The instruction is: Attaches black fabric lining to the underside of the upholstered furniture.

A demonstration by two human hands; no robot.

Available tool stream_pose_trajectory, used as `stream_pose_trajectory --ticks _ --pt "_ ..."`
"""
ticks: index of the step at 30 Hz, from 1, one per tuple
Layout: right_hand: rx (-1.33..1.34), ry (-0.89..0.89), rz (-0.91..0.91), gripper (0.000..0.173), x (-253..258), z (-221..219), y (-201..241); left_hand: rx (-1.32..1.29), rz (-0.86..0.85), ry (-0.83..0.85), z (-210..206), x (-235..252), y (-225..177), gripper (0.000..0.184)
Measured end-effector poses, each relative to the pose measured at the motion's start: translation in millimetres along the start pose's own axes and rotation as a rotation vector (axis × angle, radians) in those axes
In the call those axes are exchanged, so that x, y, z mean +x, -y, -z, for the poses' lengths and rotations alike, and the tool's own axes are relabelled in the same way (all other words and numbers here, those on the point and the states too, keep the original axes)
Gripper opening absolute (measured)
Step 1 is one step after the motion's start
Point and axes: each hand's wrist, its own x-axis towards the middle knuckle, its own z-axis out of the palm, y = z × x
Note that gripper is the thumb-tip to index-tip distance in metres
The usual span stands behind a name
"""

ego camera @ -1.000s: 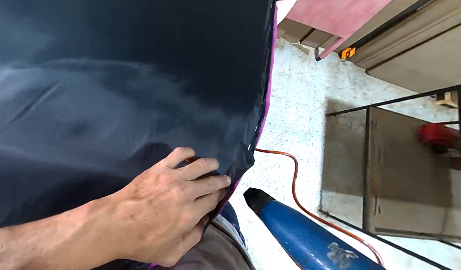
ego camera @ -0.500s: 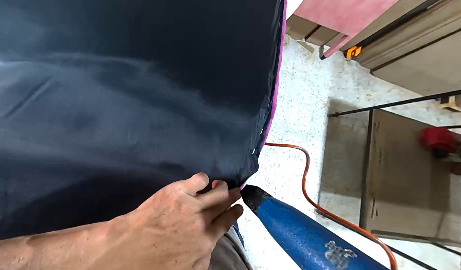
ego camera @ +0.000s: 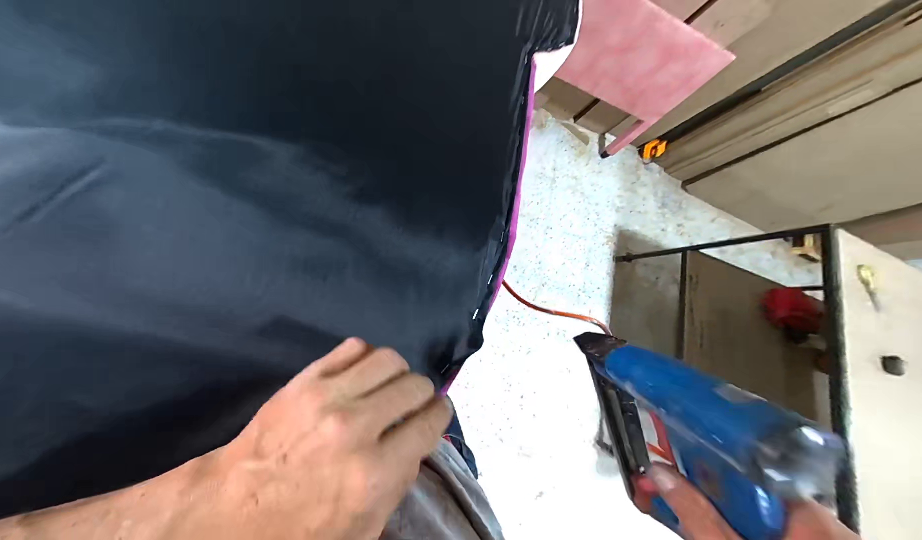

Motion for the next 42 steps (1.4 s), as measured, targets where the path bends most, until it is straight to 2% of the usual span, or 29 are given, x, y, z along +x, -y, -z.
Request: stream_pose_trajectory --ticks 3,5,7,10,13,15,17,19,22,24,26,27,28,29,31,33,34,35,36,37,38,40,41,42 --pt "-0.11 0.091 0.013 0.058 40 -8 -29 0.071 0.221 -0.04 -6 17 -14 0.03" --pt "-0.108 0.251 0.035 0.054 89 -43 -55 0.141 0.328 -0.074 -22 33 -29 0.032" --pt "-0.229 0.42 0.135 0.051 150 -103 -83 0.222 0.454 -0.164 -44 48 -43 0.033" --pt "-0.533 0.835 0.222 0.052 225 -211 -96 0.385 0.704 -0.296 -77 67 -59 0.036" --pt "-0.773 1.155 0.38 0.048 237 -296 -104 0.543 0.946 -0.328 -102 82 -71 0.037" --pt "-0.941 1.333 0.509 0.046 225 -333 -121 0.586 1.068 -0.35 -110 92 -79 0.033" --pt "-0.986 1.448 0.601 0.044 206 -355 -149 0.62 1.138 -0.39 -117 98 -83 0.027" --pt "-1.015 1.527 0.66 0.041 195 -357 -167 0.632 1.158 -0.443 -123 101 -85 0.021" --pt "-1.075 1.552 0.705 0.041 187 -346 -184 0.595 1.16 -0.481 -124 104 -84 0.018" --pt "-1.145 1.573 0.823 0.037 182 -325 -170 0.627 1.135 -0.481 -123 101 -82 0.017" --pt "-1.027 1.442 0.889 0.035 168 -309 -167 0.721 1.004 -0.5 -129 95 -77 0.013" --pt "-1.013 1.451 0.894 0.035 164 -295 -154 0.761 0.926 -0.51 -133 91 -75 0.012" --pt "-1.108 1.553 0.878 0.037 162 -275 -125 0.787 0.865 -0.508 -135 87 -74 0.011" --pt "-1.23 1.641 0.938 0.038 161 -259 -102 0.791 0.824 -0.509 -135 85 -73 0.011" --pt "-1.348 1.693 1.122 0.039 157 -233 -74 0.784 0.805 -0.507 -136 85 -75 0.011" --pt "-1.075 1.707 1.3 0.034 164 -232 -81 0.781 0.831 -0.48 -136 86 -78 0.015" --pt "-0.834 1.694 1.321 0.031 172 -227 -85 0.775 0.845 -0.462 -137 86 -80 0.018" --pt "-0.488 1.589 1.334 0.027 181 -216 -91 0.772 0.856 -0.453 -138 86 -81 0.019" --pt "-0.123 1.362 1.356 0.023 187 -196 -90 0.77 0.862 -0.464 -139 85 -81 0.018" --pt "0.199 1.058 1.395 0.015 194 -170 -79 0.768 0.865 -0.493 -141 86 -80 0.017" --pt "0.42 0.811 1.409 0.009 205 -139 -58 0.767 0.868 -0.524 -143 87 -79 0.015" --pt "0.515 0.436 1.465 0.01 230 -88 -4 0.77 0.859 -0.578 -144 89 -75 0.013" --pt "0.455 0.352 1.497 0.014 241 -76 18 0.775 0.856 -0.594 -145 90 -74 0.012" --pt "0.388 0.34 1.538 0.016 247 -74 34 0.778 0.853 -0.606 -145 91 -74 0.011"
